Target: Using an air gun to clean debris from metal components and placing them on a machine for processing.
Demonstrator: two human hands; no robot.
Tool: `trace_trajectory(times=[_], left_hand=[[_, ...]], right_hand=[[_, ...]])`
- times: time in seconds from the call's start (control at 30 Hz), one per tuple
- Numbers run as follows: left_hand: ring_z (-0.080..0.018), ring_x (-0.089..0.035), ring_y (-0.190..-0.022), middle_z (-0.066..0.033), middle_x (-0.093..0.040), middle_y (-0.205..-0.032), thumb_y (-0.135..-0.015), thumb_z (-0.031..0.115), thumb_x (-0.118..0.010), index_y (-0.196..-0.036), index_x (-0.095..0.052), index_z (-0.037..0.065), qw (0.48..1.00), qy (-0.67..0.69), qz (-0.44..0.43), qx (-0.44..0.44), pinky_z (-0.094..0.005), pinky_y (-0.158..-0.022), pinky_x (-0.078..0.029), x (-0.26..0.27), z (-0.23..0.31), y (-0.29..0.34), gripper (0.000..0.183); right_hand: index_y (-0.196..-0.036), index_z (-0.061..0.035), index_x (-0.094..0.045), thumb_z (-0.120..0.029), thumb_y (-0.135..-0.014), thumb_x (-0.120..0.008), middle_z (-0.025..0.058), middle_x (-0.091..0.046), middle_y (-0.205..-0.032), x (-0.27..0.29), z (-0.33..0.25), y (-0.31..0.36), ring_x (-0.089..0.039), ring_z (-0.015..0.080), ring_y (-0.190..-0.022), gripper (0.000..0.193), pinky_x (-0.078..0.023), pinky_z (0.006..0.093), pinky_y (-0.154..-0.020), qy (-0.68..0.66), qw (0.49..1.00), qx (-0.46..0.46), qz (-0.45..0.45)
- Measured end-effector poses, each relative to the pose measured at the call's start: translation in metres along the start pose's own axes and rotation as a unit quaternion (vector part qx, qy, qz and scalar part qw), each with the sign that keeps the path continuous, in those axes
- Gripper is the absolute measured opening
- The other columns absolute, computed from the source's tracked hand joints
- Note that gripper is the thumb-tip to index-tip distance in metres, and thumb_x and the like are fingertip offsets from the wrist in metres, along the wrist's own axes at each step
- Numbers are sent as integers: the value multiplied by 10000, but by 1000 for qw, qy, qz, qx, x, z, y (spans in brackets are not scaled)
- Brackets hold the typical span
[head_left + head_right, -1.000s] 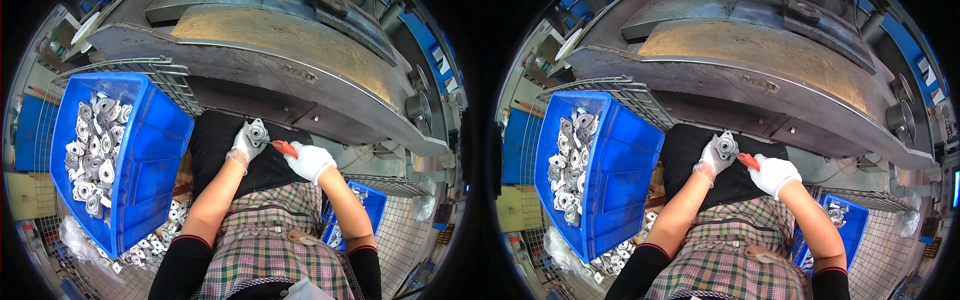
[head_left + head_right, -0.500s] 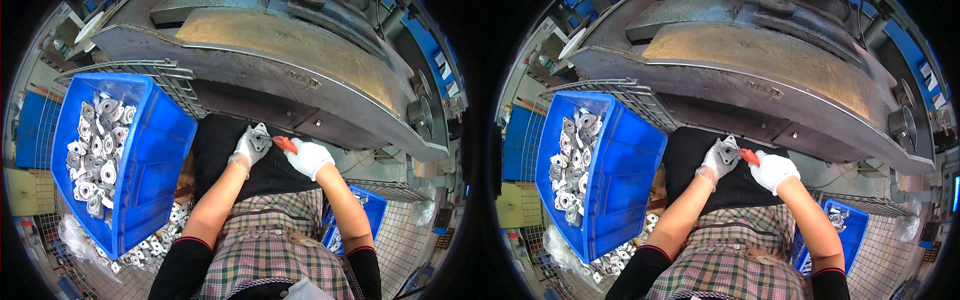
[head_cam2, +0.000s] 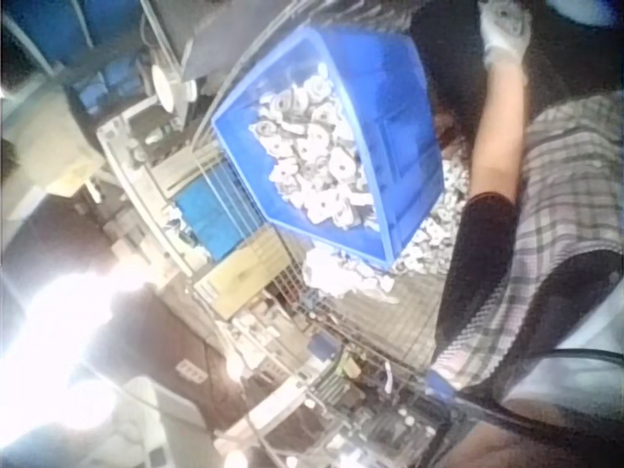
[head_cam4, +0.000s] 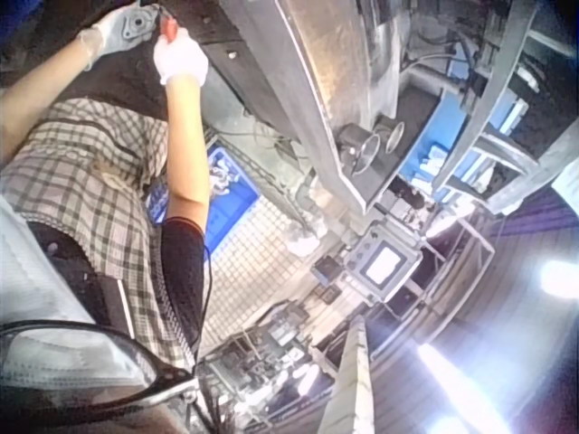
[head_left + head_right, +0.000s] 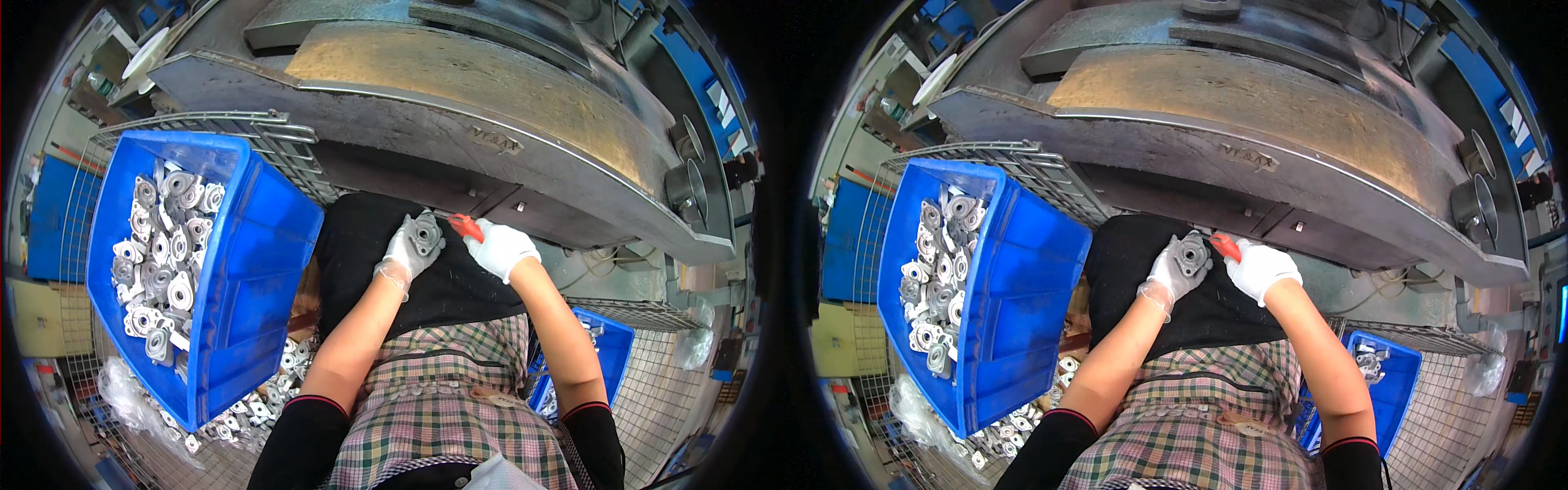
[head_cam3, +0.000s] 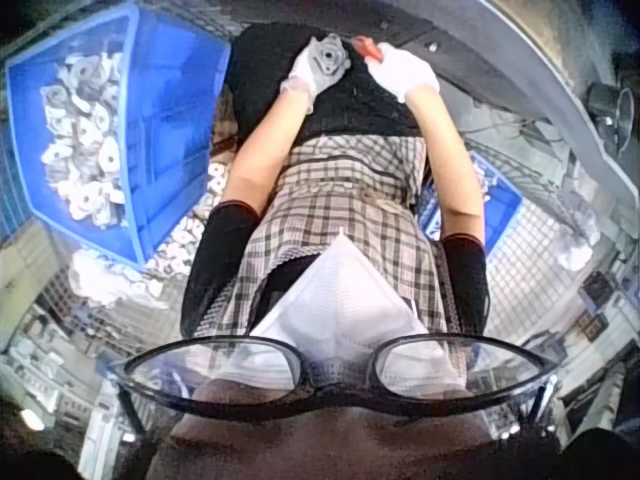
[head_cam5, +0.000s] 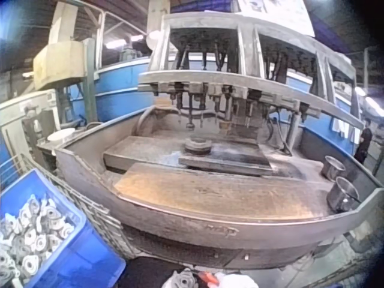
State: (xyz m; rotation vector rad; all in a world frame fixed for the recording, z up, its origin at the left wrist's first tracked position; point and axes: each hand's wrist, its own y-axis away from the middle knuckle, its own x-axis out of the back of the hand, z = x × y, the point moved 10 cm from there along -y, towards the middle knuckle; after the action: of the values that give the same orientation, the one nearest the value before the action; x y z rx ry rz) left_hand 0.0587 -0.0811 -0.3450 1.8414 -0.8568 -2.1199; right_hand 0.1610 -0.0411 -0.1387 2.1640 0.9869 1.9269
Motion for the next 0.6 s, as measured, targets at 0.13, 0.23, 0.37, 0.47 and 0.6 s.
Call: trace_trajectory(times=[0.13, 0.23, 0.37, 0.47, 0.6], left_hand=[[-286, -555, -1102, -67, -612, -1202, -1013, 493, -299, -1256, -555, 177, 999, -6, -34, -9, -480, -917, -458, -15, -4, -3, 474], [-296, -565, -1074, -79, -622, -1175, -1010, 503, -303, -1244, -561, 179, 957, -196, -82, -198, -476, -883, -468, 64, 34, -49, 475], [-300, -572, -1053, -97, -625, -1160, -1009, 507, -299, -1244, -554, 173, 957, -214, -83, -179, -473, -874, -471, 49, 28, -45, 482], [-305, -573, -1050, -113, -627, -1147, -1007, 515, -300, -1233, -555, 161, 999, -9, 37, 10, -477, -869, -473, -1, -4, -1, 491], [-310, -565, -1065, -113, -615, -1173, -1010, 487, -306, -1256, -531, 141, 999, -36, -27, -20, -481, -893, -475, -1, 6, 1, 481]], right_hand=[[-1144, -77, -580, -416, -919, -481, 213, -681, -991, -1, 19, 3, -655, 402, -918, 419, -505, 475, -830, -1, 1000, -26, -9], [-1136, -74, -582, -415, -919, -481, 213, -681, -990, 0, 2, 3, -656, 402, -914, 417, -505, 476, -829, 13, 1000, -7, -18], [-1128, -74, -587, -417, -922, -477, 212, -684, -979, -4, 17, 1, -659, 401, -904, 415, -510, 475, -820, 2, 1000, -17, -5], [-1127, -73, -590, -418, -924, -474, 209, -686, -975, -3, 29, 7, -661, 397, -902, 417, -513, 473, -815, -7, 999, -38, -4], [-1126, -71, -590, -417, -925, -474, 204, -688, -968, -2, 18, 6, -664, 392, -895, 416, -515, 473, -810, 8, 1000, -18, -3]])
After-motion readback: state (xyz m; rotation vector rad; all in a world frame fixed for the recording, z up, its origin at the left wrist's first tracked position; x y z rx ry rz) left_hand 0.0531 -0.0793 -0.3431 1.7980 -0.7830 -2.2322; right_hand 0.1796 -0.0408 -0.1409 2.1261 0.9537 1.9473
